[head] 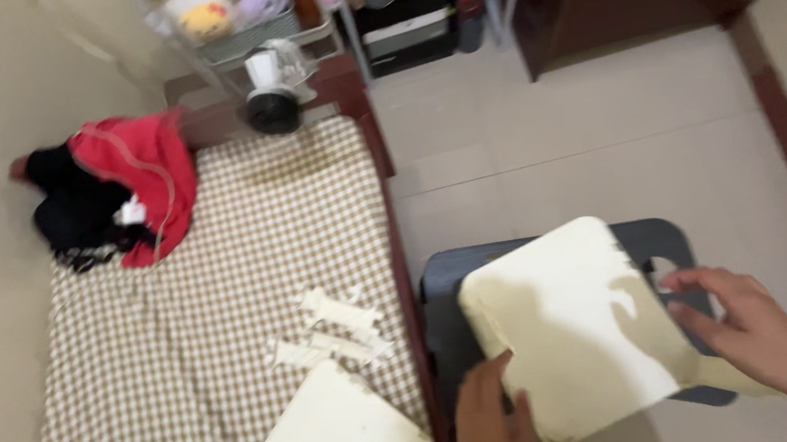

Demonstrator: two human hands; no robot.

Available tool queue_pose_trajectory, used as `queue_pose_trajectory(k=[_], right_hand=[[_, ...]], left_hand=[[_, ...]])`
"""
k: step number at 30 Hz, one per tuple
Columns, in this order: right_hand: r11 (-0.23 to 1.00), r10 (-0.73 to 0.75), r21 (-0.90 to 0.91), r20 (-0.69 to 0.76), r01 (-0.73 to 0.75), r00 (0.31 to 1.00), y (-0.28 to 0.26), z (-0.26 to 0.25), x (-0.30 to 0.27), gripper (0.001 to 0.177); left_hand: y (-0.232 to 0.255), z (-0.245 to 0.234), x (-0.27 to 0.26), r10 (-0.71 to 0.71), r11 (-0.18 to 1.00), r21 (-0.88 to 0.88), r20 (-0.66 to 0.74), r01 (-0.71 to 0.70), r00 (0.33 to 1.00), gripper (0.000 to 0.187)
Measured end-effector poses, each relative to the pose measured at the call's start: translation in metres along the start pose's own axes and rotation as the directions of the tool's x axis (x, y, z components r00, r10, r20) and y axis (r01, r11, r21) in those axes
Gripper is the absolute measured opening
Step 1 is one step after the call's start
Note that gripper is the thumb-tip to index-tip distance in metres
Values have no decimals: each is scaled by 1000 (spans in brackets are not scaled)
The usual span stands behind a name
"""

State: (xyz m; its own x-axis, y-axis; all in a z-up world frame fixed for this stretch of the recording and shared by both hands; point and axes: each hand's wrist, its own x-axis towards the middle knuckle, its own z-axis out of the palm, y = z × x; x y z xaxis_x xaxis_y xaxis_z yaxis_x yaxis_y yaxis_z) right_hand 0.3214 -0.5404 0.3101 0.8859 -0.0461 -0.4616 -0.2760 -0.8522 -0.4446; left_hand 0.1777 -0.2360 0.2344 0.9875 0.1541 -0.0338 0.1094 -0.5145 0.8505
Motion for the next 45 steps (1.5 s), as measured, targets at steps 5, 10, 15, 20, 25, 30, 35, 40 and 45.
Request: queue_pose_trajectory(k=[5, 10, 15, 20, 25, 30, 35, 40, 45], right_hand=[[999, 29, 21, 4, -29, 1000, 77, 11, -7, 44], [976, 210, 18, 169, -216, 963, 77, 10, -14, 53], [877, 324, -436, 222, -203, 920, 32, -7, -23, 48], [779, 181, -626, 249, 15, 951, 9, 2, -30, 38], [723, 120, -673, 346, 157, 931, 23, 16, -22, 30], [769, 86, -623, 326, 145, 942, 39, 15, -11, 24], [730, 80, -657, 355, 188, 931, 35, 25, -23, 26], [774, 36, -600, 363, 204, 931, 31, 19, -29, 32], [826, 105, -551, 363, 123, 926, 30, 6, -15, 27]], left_hand=[[48, 50, -24, -134, 987, 93, 32, 130, 991, 100], [54, 103, -26, -161, 913, 407, 381, -8, 910, 78], [53, 170, -22, -392, 782, 622, 546, -45, 740, 75], [39, 207, -24, -477, 657, 743, 543, -131, 691, 80], [36, 207, -36, -442, 687, 721, 514, -91, 735, 81], [45, 190, -29, -422, 708, 696, 551, -117, 720, 81], [61, 178, -24, -443, 699, 704, 564, -126, 697, 86], [68, 175, -23, -456, 694, 712, 552, -109, 698, 88], [59, 165, -27, -354, 727, 673, 539, -138, 764, 81]])
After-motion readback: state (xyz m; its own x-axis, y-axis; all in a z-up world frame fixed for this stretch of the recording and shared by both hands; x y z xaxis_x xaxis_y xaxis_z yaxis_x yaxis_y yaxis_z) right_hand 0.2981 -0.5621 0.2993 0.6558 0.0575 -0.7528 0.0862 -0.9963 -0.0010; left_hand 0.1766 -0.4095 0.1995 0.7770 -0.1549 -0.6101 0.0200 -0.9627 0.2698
